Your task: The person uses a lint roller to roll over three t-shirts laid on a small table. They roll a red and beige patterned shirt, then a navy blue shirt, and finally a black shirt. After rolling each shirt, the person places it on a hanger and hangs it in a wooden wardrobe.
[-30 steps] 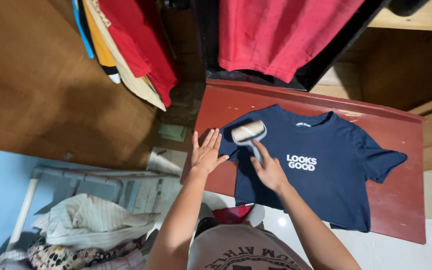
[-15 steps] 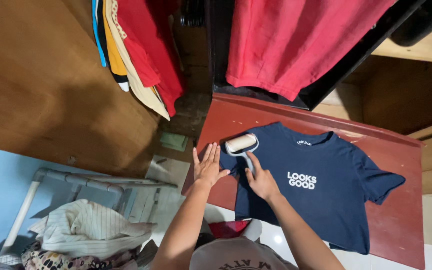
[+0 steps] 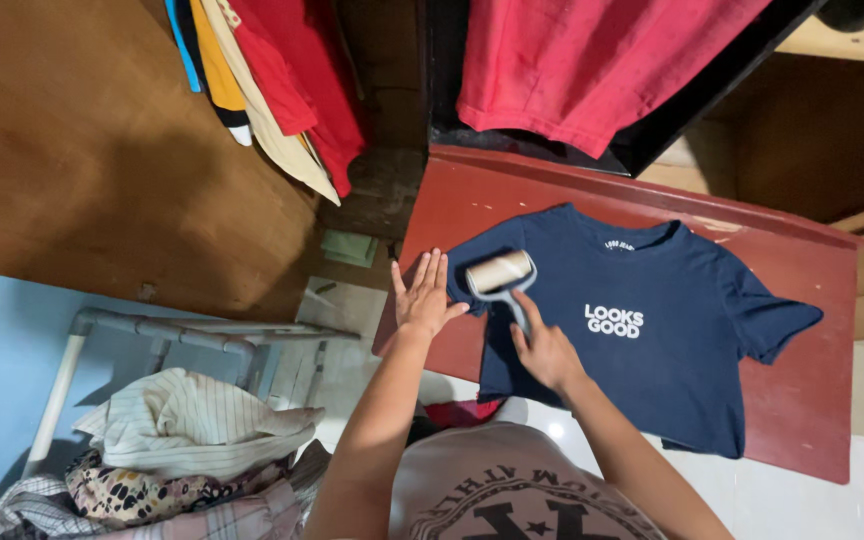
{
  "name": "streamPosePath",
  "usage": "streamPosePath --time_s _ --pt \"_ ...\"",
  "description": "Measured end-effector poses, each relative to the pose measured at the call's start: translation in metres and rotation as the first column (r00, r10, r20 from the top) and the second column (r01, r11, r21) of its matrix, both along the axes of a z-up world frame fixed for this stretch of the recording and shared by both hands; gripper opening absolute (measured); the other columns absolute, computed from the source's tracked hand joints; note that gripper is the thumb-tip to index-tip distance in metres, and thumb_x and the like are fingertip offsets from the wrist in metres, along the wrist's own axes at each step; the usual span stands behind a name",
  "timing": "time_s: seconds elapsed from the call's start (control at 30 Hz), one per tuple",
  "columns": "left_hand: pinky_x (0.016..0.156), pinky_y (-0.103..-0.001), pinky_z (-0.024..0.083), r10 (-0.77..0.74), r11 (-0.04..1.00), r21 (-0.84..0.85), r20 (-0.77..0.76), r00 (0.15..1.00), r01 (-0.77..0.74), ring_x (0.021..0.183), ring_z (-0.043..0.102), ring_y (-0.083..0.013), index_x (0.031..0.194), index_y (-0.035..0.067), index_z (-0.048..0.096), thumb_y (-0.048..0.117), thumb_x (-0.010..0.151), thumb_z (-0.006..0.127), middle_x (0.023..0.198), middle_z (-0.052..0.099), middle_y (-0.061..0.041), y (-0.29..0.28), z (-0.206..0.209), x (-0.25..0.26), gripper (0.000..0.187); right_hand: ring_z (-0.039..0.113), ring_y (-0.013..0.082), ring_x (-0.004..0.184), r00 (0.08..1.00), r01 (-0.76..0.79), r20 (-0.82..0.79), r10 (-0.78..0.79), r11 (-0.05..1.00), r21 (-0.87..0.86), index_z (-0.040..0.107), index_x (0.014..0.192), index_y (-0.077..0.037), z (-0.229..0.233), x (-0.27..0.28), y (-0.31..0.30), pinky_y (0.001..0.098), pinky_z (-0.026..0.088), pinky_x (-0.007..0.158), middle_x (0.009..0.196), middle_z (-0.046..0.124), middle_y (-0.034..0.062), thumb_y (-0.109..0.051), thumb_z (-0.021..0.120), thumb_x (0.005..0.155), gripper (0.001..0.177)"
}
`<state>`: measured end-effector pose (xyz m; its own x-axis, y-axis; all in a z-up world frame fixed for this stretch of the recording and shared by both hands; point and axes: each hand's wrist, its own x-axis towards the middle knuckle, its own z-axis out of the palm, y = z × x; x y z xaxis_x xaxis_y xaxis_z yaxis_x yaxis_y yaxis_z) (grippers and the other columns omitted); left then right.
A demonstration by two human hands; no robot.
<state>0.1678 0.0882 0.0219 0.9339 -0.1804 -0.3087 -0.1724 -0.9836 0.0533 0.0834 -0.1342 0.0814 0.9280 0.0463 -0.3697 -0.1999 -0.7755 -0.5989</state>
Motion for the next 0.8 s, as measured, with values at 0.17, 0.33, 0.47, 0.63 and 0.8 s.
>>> streamPosePath --time_s 0.17,0.33,0.47,0.63,0.8 --pt "0.122 -0.065 -0.008 0.007 1.0 0.022 -0.018 1.0 -0.007 0.157 0.007 -0.0103 0.164 0.017 0.014 0.07 0.08 0.067 0.172 0.011 0.005 -0.002 0.004 -0.001 0.112 0.065 0.0549 0.091 0.998 0.002 0.063 -0.007 0.997 0.078 0.025 0.159 -0.033 -0.015 0.029 0.009 0.0595 0.05 0.089 0.089 0.071 0.0325 -0.036 0.051 0.101 0.064" --pt "0.122 -0.066 -0.008 -0.004 1.0 0.02 -0.029 1.0 0.005 0.157 0.006 -0.0115 0.164 0.016 0.013 0.067 0.081 0.068 0.172 0.009 0.004 -0.001 0.004 0.0 0.112 0.073 0.048 0.096 0.998 0.069 -0.028 -0.064 0.954 0.29 0.031 0.157 -0.036 -0.009 -0.001 0.002 0.05 0.053 0.091 0.096 0.075 0.0246 -0.04 0.053 0.097 0.064" --pt "0.12 -0.066 -0.008 -0.022 1.0 0.021 -0.006 1.0 0.022 0.156 0.006 -0.0121 0.164 0.016 0.012 0.061 0.08 0.073 0.173 0.009 0.004 0.003 0.001 0.0 0.114 0.072 0.0472 0.09 0.985 0.066 -0.164 -0.044 0.989 0.134 0.03 0.16 -0.04 -0.001 -0.037 -0.001 0.0463 0.054 0.093 0.081 0.072 0.0297 -0.042 0.053 0.097 0.066" --pt "0.122 -0.067 -0.008 -0.004 1.0 -0.008 -0.042 0.999 0.003 0.158 0.006 -0.0118 0.164 0.017 0.014 0.063 0.078 0.074 0.173 0.01 0.003 0.001 0.005 0.003 0.115 0.069 0.0508 0.091 0.995 0.04 -0.097 -0.024 0.986 0.162 0.026 0.159 -0.037 -0.002 -0.022 0.007 0.0562 0.051 0.091 0.083 0.075 0.0282 -0.039 0.05 0.099 0.064" --pt "0.121 -0.067 -0.008 -0.003 0.999 0.035 -0.078 0.997 0.006 0.159 0.004 -0.0119 0.162 0.016 0.017 0.068 0.078 0.072 0.173 0.009 0.003 0.001 0.019 0.0 0.113 0.068 0.0534 0.088 0.999 -0.023 0.025 0.022 0.999 0.049 0.024 0.159 -0.035 -0.003 0.019 0.027 0.0576 0.052 0.092 0.085 0.071 0.0314 -0.037 0.05 0.1 0.065"
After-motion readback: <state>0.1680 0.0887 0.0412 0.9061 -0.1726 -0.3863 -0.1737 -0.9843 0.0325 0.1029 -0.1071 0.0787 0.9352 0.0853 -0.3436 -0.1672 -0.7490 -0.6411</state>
